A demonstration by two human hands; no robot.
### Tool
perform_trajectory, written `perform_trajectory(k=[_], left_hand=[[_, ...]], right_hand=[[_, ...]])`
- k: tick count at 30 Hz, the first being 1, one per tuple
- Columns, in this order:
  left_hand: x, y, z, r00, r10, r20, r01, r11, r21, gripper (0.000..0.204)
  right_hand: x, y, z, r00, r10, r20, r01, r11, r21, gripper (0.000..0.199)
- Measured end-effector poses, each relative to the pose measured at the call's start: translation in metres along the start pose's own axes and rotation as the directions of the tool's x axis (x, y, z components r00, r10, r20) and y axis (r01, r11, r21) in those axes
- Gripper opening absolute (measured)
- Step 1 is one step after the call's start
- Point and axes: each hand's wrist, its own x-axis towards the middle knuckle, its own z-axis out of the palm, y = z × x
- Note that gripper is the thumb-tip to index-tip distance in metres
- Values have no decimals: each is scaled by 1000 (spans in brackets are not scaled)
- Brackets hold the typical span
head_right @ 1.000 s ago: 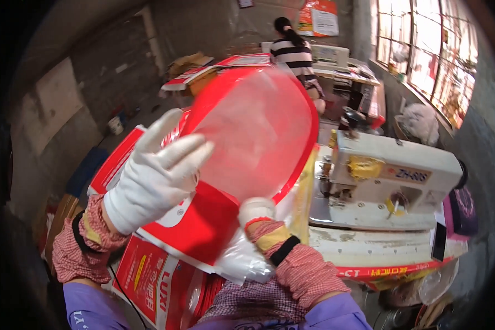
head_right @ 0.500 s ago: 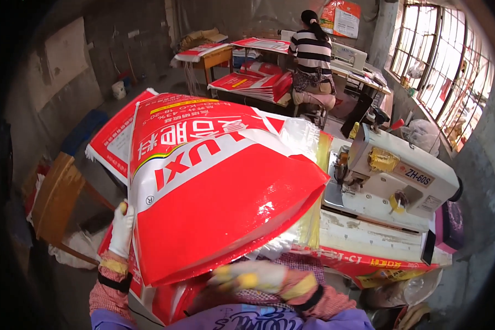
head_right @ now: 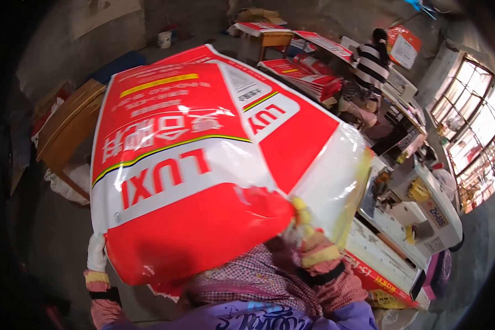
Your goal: Using an industrial sewing machine to stitch and process large plastic-lined fertilizer or chemical bags.
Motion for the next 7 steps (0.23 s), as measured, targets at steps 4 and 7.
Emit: perform_trajectory(k=[4, 7], left_hand=[[-64, -95, -67, 911, -238, -338, 72, 897, -436, 41], [-98, -152, -99, 815, -452, -364, 64, 693, -718, 48]], right_hand=[[56, 62, 69, 985, 150, 87, -128, 968, -216, 37], [45, 110, 153, 906, -131, 401, 379, 672, -637, 28]])
